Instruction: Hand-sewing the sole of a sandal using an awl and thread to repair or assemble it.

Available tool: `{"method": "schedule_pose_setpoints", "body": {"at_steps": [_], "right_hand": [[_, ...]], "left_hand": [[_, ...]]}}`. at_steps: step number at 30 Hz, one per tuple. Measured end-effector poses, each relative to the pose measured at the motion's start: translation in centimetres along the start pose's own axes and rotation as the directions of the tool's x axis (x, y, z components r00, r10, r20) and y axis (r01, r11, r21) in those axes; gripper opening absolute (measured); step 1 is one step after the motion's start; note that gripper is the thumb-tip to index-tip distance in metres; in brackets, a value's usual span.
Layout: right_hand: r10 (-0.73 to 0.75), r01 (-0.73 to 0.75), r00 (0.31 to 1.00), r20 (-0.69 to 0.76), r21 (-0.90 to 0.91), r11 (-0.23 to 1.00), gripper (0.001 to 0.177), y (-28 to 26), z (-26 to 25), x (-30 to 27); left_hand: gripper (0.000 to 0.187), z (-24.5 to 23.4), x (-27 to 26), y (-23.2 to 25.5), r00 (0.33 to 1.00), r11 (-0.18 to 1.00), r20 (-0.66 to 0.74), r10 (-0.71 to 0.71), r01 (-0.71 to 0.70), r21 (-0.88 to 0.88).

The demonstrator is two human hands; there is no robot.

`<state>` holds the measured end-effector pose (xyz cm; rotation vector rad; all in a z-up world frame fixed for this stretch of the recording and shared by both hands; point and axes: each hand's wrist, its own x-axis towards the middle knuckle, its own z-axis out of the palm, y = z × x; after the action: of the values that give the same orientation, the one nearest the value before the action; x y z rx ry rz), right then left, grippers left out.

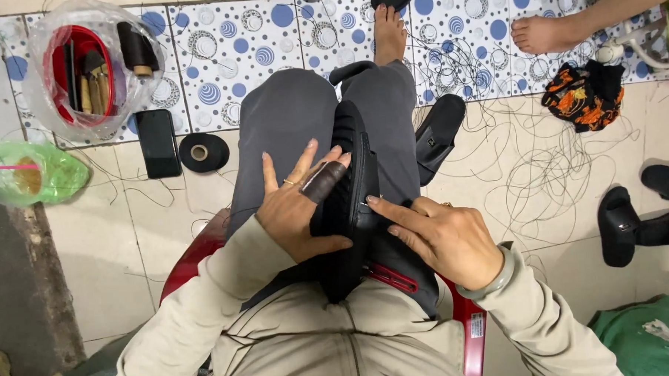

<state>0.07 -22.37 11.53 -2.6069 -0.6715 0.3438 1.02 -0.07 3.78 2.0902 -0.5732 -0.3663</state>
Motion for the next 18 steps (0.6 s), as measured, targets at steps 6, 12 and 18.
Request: {"method": "schedule_pose_setpoints", "body": {"at_steps": [6, 12, 18], "right_hand": [[-0.025, 0.027, 1.000, 0.016, -0.159, 0.987, 0.032, 0.2, 0.1, -0.1], [-0.025, 0.026, 1.000, 0.010, -0.623, 0.782, 0.039, -1.8, -0.6, -0.5], [0.070, -0.056, 0.998, -0.002, -0.625, 0.779, 0.050, -2.2, 2.2, -0.9]], "left_hand": [[0.103, 0.8, 0.1, -0.9, 0.999, 0.999, -0.023, 0.029, -0.029, 0.027], [0.106, 1.4, 0.3, -0.9, 0.999, 0.992, -0.024, 0.043, -0.040, 0.118], [0.111, 1.8, 0.7, -1.1, 1.000, 0.988, 0.024, -0.007, 0.004, 0.151]]}}
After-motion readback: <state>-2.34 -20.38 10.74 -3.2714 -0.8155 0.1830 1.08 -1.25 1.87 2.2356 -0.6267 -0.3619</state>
